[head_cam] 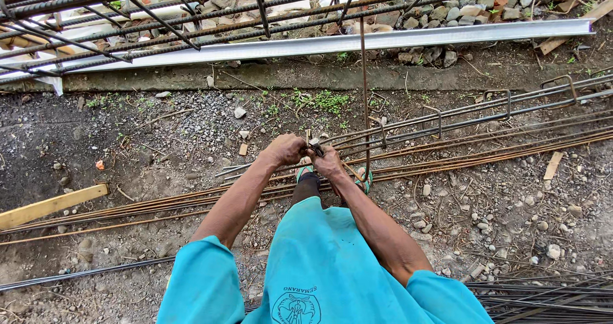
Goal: The person uses pliers to twist and secure wire ties around a grid of rebar rods laid on the ground. The hands repeatedly position the pliers, grip the wire, and twist it to fasten the rebar structure.
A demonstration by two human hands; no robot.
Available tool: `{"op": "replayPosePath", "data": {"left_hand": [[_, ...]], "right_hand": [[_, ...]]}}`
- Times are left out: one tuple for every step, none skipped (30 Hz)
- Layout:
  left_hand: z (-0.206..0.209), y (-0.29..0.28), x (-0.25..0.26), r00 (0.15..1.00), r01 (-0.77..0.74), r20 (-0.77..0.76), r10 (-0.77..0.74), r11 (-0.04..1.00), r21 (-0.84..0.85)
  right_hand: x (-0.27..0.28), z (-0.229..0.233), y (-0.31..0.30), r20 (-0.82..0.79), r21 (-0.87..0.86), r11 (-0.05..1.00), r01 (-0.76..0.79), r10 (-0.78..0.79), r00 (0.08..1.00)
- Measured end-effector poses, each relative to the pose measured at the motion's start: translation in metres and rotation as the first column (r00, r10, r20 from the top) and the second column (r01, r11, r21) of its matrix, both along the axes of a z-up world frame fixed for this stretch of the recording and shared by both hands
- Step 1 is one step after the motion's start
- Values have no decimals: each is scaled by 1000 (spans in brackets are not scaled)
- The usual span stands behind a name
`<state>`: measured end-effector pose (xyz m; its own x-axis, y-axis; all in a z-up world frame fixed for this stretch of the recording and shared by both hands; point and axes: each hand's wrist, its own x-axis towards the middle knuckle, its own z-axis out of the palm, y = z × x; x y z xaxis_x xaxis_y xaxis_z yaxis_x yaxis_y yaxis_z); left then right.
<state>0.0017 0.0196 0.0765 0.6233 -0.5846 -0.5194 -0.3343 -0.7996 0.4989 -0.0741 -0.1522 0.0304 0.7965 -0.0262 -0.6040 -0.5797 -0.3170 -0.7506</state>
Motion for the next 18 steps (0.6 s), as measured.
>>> {"op": "replayPosePath", "data": {"left_hand": [[-4, 1, -3, 1000, 1, 1, -1, 1000, 0], [-8, 1, -6, 998, 33, 48, -32, 999, -31], [-11, 2, -8, 994, 66, 96, -60, 996, -59], [-13, 3, -9, 994, 66, 96, -60, 996, -59], [-15, 4, -10, 991, 58, 124, -46, 994, -96], [-17, 5, -11, 988, 52, 151, -31, 990, -134], [-19, 4, -11, 988, 52, 153, -31, 989, -135], [-20, 4, -12, 986, 59, 164, -35, 989, -138], [-21, 3, -14, 984, 62, 173, -37, 988, -141], [-26, 1, -15, 984, 59, 173, -34, 988, -142], [-32, 1, -17, 973, 71, 229, -44, 991, -113], [-38, 0, -18, 957, 82, 284, -55, 993, -84], [-39, -1, -20, 958, 87, 282, -59, 993, -85], [-39, -2, -22, 941, 98, 327, -81, 995, -36], [-40, -2, -23, 921, 101, 376, -99, 995, 15], [-41, -4, -27, 920, 101, 378, -99, 995, 16], [-42, -5, -29, 928, 50, 368, -57, 998, 28], [-43, -6, -31, 933, 0, 358, -14, 999, 41]], "right_hand": [[1, 3, -1, 1, 0, 1000, 1, -1, 1000], [2, 6, -1, -6, -5, 1000, -20, 20, 1000], [3, 10, -2, -13, -10, 999, -41, 41, 999], [3, 11, -3, -13, -9, 999, -41, 41, 999], [4, 11, -4, -14, -16, 999, -47, 47, 999], [4, 12, -4, -16, -23, 998, -54, 53, 998], [5, 18, -3, -14, -24, 998, -54, 53, 998], [6, 25, -3, -28, -19, 998, -60, 60, 998], [5, 32, -3, -44, -14, 997, -70, 69, 997], [6, 24, -5, -44, -15, 997, -73, 72, 996], [6, 14, -4, -49, -39, 995, -89, 87, 995], [6, 5, -4, -54, -63, 993, -104, 101, 993], [5, 8, -4, -56, -64, 993, -100, 96, 994], [4, 12, -5, -62, -35, 996, -78, 76, 995], [7, 15, -4, -64, -5, 998, -62, 61, 996], [6, 14, -5, -62, -5, 998, -62, 62, 996], [7, 13, -5, -76, -33, 997, -75, 72, 994], [9, 12, -5, -91, -62, 994, -88, 82, 992]]}}
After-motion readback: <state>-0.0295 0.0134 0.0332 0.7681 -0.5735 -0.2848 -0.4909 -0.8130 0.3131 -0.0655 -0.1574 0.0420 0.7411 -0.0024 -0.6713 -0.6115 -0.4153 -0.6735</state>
